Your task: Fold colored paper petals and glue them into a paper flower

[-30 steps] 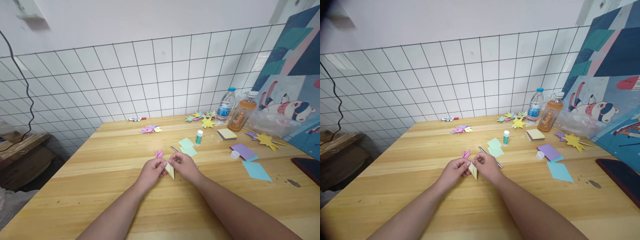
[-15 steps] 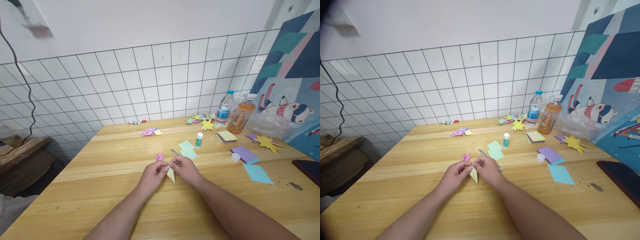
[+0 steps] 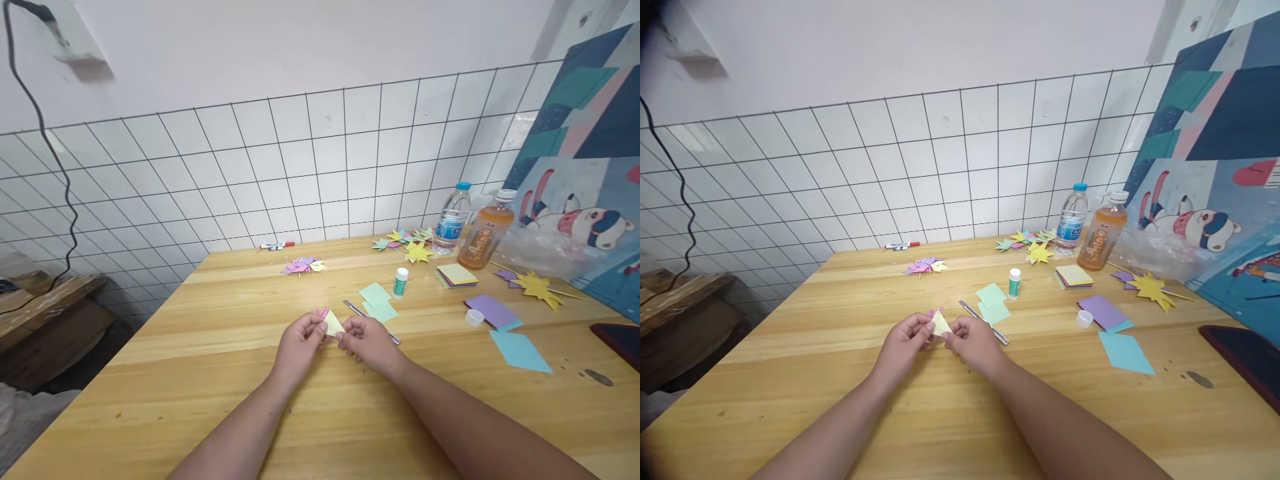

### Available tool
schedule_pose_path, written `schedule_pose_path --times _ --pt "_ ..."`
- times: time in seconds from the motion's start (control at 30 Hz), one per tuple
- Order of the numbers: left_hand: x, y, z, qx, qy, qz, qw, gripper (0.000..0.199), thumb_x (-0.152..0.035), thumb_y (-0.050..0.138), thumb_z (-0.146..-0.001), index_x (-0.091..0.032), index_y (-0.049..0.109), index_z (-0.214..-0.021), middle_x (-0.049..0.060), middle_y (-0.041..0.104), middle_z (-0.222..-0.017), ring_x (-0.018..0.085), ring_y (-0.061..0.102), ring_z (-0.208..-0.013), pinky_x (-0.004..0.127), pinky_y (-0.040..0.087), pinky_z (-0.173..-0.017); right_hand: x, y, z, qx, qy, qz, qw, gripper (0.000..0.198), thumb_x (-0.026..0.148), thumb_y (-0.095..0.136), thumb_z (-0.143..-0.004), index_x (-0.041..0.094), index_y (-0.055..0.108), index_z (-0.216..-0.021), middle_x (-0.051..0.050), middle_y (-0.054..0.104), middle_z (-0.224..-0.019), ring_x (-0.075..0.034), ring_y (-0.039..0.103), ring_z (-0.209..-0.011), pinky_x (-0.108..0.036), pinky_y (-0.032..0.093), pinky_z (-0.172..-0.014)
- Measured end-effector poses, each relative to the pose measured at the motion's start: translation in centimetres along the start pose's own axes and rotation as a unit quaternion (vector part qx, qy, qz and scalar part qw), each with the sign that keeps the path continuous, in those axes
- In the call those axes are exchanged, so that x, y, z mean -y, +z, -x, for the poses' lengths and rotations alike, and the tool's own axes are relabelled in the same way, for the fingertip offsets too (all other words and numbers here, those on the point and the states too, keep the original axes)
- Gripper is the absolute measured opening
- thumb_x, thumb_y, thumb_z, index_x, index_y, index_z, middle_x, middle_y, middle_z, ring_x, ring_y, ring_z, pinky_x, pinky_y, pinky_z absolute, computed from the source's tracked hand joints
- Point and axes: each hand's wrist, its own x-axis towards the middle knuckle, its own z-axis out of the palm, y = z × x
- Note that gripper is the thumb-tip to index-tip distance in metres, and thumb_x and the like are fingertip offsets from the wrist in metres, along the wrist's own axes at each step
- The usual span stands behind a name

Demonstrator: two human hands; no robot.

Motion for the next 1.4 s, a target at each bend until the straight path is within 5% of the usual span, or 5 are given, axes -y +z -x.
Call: schedule_pose_path --times 0.27,0.43,0.57,1.2,1.4 --pt "0.8 0.0 0.0 0.056 -0.017 0.006 0.998 0.023 -0.037 0.066 -0.071 -0.015 0.063 -0.077 0.002 0.068 -0.066 0.015 0.061 -0.063 0.022 0.044 -0.057 0.5 -0.3 0.0 0.005 0.008 -0.044 0.999 0.011 0.026 0.056 -0.071 0.018 0.050 -0.066 0.002 0.056 -0.058 -0.010 0.051 -0.050 -0.019 0.039 -0.042" --pt "0.6 0.1 0.2 0.073 -0.013 -0.011 0.997 0.024 -0.038 0.066 -0.070 -0.015 0.061 -0.072 0.000 0.064 -0.060 0.013 0.058 -0.057 0.022 0.043 -0.056 0.7 0.1 0.5 -0.006 -0.103 -0.005 0.995 0.017 0.026 0.059 -0.072 0.020 0.057 -0.088 0.000 0.064 -0.078 -0.014 0.059 -0.071 -0.023 0.045 -0.055" --pt "0.4 0.4 0.6 0.098 -0.010 -0.054 0.994 0.025 -0.040 0.062 -0.075 -0.015 0.062 -0.073 0.002 0.064 -0.061 0.015 0.059 -0.060 0.024 0.043 -0.059 0.4 0.0 0.2 -0.059 -0.146 0.049 0.986 0.007 0.025 0.058 -0.073 0.018 0.058 -0.071 0.000 0.059 -0.069 -0.014 0.056 -0.068 -0.026 0.045 -0.063" --pt "0.0 0.3 0.6 0.094 -0.035 -0.034 0.994 0.028 -0.043 0.064 -0.070 -0.015 0.066 -0.071 0.003 0.065 -0.061 0.017 0.060 -0.061 0.026 0.043 -0.060 -0.2 -0.2 -0.1 -0.062 -0.144 0.068 0.985 0.008 0.023 0.059 -0.072 0.019 0.062 -0.079 0.000 0.062 -0.072 -0.014 0.058 -0.070 -0.025 0.047 -0.064" --pt "0.0 0.0 0.4 0.094 -0.072 0.020 0.993 0.027 -0.041 0.068 -0.067 -0.014 0.068 -0.069 0.006 0.067 -0.062 0.017 0.060 -0.059 0.026 0.042 -0.059 0.2 -0.5 0.3 -0.061 -0.218 0.171 0.959 0.012 0.016 0.054 -0.076 0.022 0.065 -0.074 0.000 0.065 -0.076 -0.014 0.059 -0.073 -0.025 0.045 -0.063"
